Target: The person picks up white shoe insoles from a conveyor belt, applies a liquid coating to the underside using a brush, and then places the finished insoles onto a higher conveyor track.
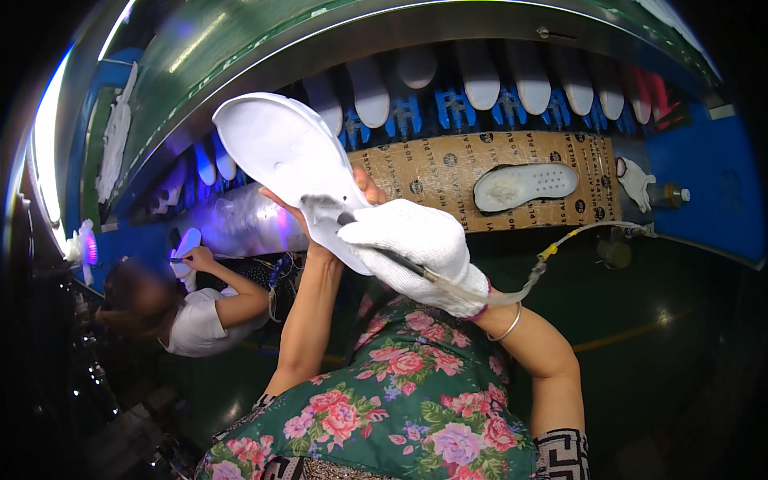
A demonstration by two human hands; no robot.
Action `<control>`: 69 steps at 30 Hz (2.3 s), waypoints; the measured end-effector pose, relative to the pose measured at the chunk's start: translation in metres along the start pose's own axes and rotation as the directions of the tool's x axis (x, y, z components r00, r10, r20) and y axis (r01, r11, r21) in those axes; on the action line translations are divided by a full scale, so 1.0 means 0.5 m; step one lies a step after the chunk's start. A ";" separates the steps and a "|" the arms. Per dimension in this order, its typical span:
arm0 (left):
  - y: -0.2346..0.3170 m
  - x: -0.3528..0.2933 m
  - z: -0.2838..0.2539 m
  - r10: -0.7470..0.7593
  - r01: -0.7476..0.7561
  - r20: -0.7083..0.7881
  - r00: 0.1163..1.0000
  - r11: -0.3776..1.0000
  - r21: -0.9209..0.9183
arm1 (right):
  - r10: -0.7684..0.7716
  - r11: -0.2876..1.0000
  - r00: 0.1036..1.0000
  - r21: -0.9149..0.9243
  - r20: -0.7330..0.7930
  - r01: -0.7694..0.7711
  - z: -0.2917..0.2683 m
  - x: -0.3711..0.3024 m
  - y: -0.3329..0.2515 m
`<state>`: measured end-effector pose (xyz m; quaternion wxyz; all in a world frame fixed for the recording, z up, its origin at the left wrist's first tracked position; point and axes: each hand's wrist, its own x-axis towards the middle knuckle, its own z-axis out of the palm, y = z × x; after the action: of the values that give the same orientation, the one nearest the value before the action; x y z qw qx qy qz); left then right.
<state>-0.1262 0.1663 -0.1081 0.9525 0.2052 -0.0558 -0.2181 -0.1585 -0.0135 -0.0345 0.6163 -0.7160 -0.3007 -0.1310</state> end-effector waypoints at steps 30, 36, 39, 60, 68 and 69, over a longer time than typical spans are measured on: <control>0.099 0.044 -0.032 -0.246 0.237 0.084 0.966 0.966 0.099 | -0.069 0.995 0.986 -0.063 0.151 0.080 0.040 -0.044 0.023; 0.125 0.051 -0.056 -0.404 0.424 -0.133 0.905 0.880 0.215 | 0.020 0.969 0.970 0.234 0.243 -0.079 0.036 -0.035 0.005; 0.134 0.054 -0.048 -0.383 0.466 -0.288 0.878 0.822 0.328 | 0.052 0.998 0.983 0.019 0.174 -0.056 0.031 -0.028 0.030; 0.025 -0.018 -0.039 -0.074 0.113 -0.180 0.981 0.969 0.217 | 0.514 0.853 0.858 0.092 0.019 -0.514 -0.036 0.055 0.047; 0.013 -0.115 -0.035 -0.189 0.113 -0.242 0.952 0.948 -0.296 | 0.256 0.960 0.956 -0.152 0.140 -0.235 -0.022 0.019 0.016; 0.014 -0.107 -0.018 -0.151 0.118 -0.210 0.966 0.980 -0.161 | 0.287 0.950 0.951 -0.161 0.114 -0.267 -0.020 0.011 0.003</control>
<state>-0.1695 0.1988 -0.1143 0.9482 0.1607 0.0807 -0.2619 -0.1514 -0.0219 -0.0309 0.5535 -0.8008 -0.2281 -0.0154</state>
